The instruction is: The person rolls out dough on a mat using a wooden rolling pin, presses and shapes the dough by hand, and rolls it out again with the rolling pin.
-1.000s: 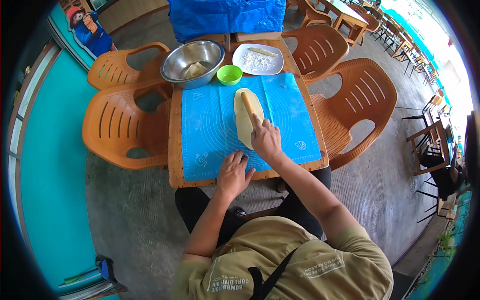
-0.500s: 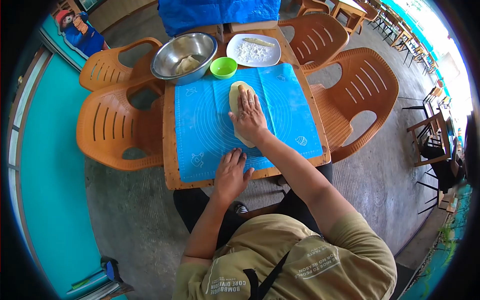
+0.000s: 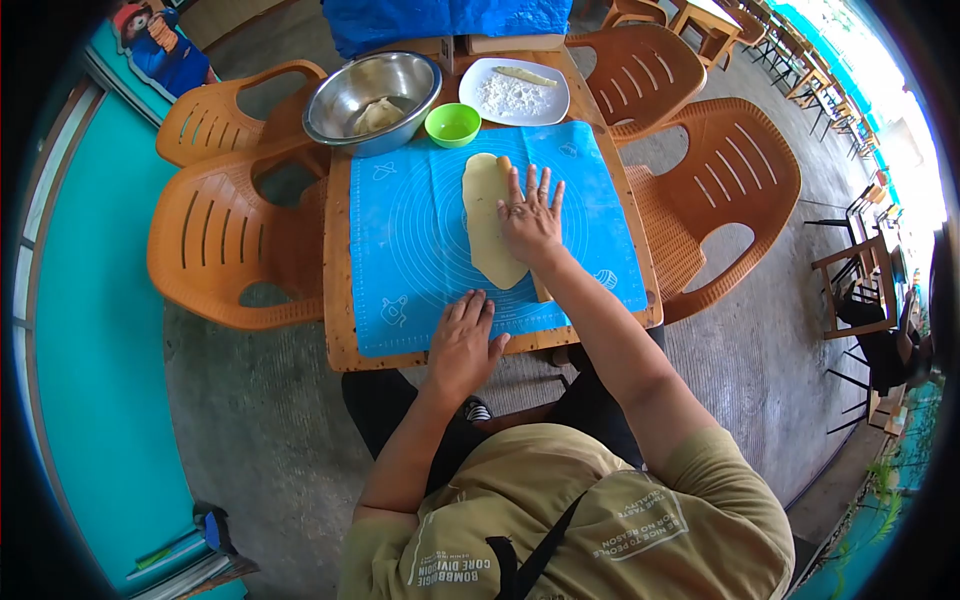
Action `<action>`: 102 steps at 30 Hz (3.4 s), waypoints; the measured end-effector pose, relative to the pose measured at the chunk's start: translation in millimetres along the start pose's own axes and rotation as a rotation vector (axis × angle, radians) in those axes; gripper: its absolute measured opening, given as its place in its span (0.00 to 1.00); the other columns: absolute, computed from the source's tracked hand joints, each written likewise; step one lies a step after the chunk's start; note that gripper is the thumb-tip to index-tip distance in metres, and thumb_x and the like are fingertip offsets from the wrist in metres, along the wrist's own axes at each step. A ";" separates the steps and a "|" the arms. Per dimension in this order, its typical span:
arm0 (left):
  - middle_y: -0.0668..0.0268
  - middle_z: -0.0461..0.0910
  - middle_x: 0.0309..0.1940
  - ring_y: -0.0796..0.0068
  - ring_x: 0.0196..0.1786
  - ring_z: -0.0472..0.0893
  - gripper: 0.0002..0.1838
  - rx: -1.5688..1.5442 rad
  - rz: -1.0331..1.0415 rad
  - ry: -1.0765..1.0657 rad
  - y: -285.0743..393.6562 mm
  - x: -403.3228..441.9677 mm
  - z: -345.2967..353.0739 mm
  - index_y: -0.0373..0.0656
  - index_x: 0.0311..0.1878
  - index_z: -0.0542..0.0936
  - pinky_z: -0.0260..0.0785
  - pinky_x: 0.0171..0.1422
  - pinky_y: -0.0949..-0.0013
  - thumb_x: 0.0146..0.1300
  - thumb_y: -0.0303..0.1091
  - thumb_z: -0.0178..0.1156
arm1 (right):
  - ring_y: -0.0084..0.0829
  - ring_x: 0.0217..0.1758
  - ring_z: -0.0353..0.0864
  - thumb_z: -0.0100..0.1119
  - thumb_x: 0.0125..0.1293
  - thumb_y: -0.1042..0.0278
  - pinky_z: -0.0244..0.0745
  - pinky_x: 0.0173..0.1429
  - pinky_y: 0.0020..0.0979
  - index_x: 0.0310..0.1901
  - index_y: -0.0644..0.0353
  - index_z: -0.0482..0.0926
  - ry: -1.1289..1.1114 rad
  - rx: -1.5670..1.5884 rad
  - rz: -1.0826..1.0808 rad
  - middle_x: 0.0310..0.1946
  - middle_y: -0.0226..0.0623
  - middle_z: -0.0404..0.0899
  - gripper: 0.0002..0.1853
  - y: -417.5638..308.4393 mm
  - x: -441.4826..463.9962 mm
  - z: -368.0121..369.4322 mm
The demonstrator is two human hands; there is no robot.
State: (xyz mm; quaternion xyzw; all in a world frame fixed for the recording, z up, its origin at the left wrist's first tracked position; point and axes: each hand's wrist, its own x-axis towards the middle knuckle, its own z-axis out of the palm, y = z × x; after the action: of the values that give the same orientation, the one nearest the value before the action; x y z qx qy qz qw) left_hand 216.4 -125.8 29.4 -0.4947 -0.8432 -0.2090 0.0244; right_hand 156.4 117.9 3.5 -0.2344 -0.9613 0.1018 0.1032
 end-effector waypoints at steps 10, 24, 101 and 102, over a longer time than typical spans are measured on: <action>0.49 0.78 0.69 0.52 0.75 0.73 0.31 0.027 0.006 -0.006 0.2 -1.4 2.5 0.29 0.66 0.81 0.63 0.82 0.52 0.73 0.48 0.66 | 0.51 0.80 0.65 0.52 0.79 0.54 0.50 0.83 0.61 0.78 0.62 0.69 0.150 -0.066 0.115 0.71 0.51 0.72 0.32 27.1 -6.6 -20.8; 0.49 0.78 0.67 0.53 0.74 0.74 0.32 0.048 0.019 0.031 -2.3 -3.8 10.1 0.30 0.65 0.81 0.64 0.82 0.51 0.70 0.49 0.69 | 0.46 0.51 0.89 0.58 0.73 0.57 0.75 0.57 0.51 0.63 0.62 0.82 0.134 0.021 0.054 0.48 0.46 0.88 0.23 -10.4 8.3 -31.5; 0.45 0.77 0.70 0.48 0.75 0.74 0.32 -0.041 0.010 -0.001 -0.8 -0.9 -0.8 0.26 0.65 0.80 0.65 0.81 0.49 0.69 0.44 0.71 | 0.55 0.92 0.45 0.42 0.77 0.67 0.32 0.91 0.66 0.81 0.66 0.67 -0.019 -0.010 0.057 0.87 0.44 0.57 0.32 -25.8 24.5 -18.6; 0.45 0.77 0.70 0.48 0.75 0.74 0.32 -0.040 0.010 0.004 -0.1 -1.5 -0.6 0.26 0.65 0.80 0.65 0.81 0.49 0.69 0.44 0.71 | 0.55 0.92 0.45 0.42 0.77 0.67 0.32 0.91 0.66 0.81 0.66 0.67 -0.015 -0.011 0.054 0.87 0.44 0.57 0.32 -21.4 25.9 -15.2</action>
State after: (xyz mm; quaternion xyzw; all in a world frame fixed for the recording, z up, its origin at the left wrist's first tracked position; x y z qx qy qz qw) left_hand 216.9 -127.3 29.6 -0.4991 -0.8362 -0.2266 0.0170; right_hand 128.5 113.8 27.2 -0.2603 -0.9558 0.1011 0.0918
